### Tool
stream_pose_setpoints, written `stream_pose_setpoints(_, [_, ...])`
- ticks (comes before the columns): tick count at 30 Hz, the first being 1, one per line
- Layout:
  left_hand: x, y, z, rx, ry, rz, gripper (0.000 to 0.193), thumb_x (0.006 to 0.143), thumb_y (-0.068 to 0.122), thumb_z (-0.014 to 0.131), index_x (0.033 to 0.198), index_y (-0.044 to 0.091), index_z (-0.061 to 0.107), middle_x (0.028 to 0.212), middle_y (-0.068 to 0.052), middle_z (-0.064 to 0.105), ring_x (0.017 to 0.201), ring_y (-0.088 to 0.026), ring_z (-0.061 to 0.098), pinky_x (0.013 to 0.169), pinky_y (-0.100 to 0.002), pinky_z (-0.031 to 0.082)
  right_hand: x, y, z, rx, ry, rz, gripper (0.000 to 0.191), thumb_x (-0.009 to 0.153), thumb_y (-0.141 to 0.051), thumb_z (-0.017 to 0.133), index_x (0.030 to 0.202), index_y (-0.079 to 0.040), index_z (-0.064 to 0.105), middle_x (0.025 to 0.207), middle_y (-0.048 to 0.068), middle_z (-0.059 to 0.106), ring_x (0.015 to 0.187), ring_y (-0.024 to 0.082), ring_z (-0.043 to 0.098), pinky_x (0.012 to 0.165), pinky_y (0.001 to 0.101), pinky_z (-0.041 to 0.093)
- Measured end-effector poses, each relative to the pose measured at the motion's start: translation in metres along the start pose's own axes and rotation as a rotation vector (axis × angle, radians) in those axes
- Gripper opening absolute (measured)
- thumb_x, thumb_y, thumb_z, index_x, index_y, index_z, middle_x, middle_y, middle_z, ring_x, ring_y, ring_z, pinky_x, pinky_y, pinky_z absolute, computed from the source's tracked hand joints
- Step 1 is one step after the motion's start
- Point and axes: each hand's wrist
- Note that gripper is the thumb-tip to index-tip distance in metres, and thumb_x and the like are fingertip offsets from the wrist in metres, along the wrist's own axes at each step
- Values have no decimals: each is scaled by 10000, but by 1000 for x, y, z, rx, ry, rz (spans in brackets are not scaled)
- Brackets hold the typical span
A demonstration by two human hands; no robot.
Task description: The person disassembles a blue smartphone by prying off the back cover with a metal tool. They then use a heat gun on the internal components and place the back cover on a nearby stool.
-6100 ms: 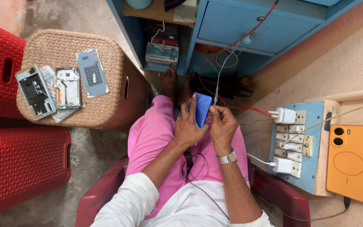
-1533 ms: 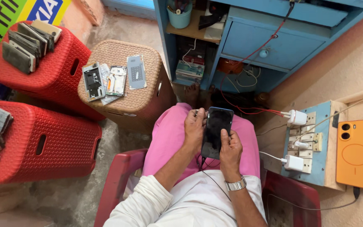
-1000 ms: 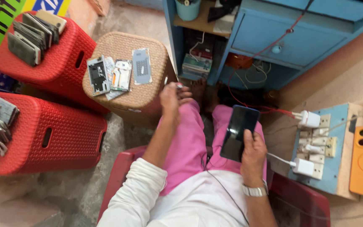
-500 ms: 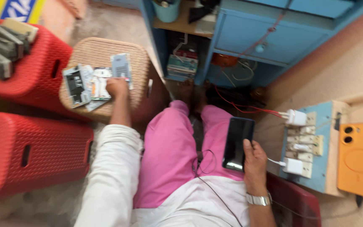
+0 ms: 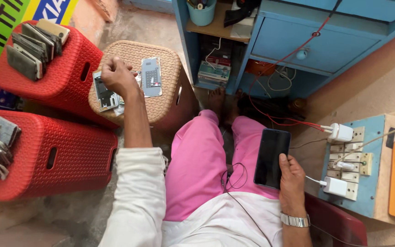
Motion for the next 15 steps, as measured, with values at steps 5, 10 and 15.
stream_pose_setpoints(5, [-100,30,-13,109,-526,186,144,1037,151,604,1089,43,685,898,-54,687,786,-125,641,659,-275,531,-7,-17,14,-64,-75,57,237,1009,-146,612,1189,3,651,1025,30,741,859,75,676,774,219,554])
stream_pose_setpoints(10, [-221,28,-23,340,-1716,984,898,472,140,882,1322,56,604,1416,-225,548,1321,-419,490,1093,-500,415,-13,-42,27,-208,-260,78,325,984,-75,639,1284,50,645,1008,38,732,843,73,651,738,226,541])
stream_pose_setpoints(15, [-272,29,-37,481,-1619,1442,892,582,243,929,1380,98,558,1434,-166,528,1395,-371,462,1157,-642,321,-24,-70,37,-222,-430,99,383,956,-52,641,1322,45,587,1091,36,721,942,60,670,815,216,553])
Point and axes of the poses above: each hand's wrist, its own x-axis towards the middle knuckle, its own z-axis out of the palm, y = z × x
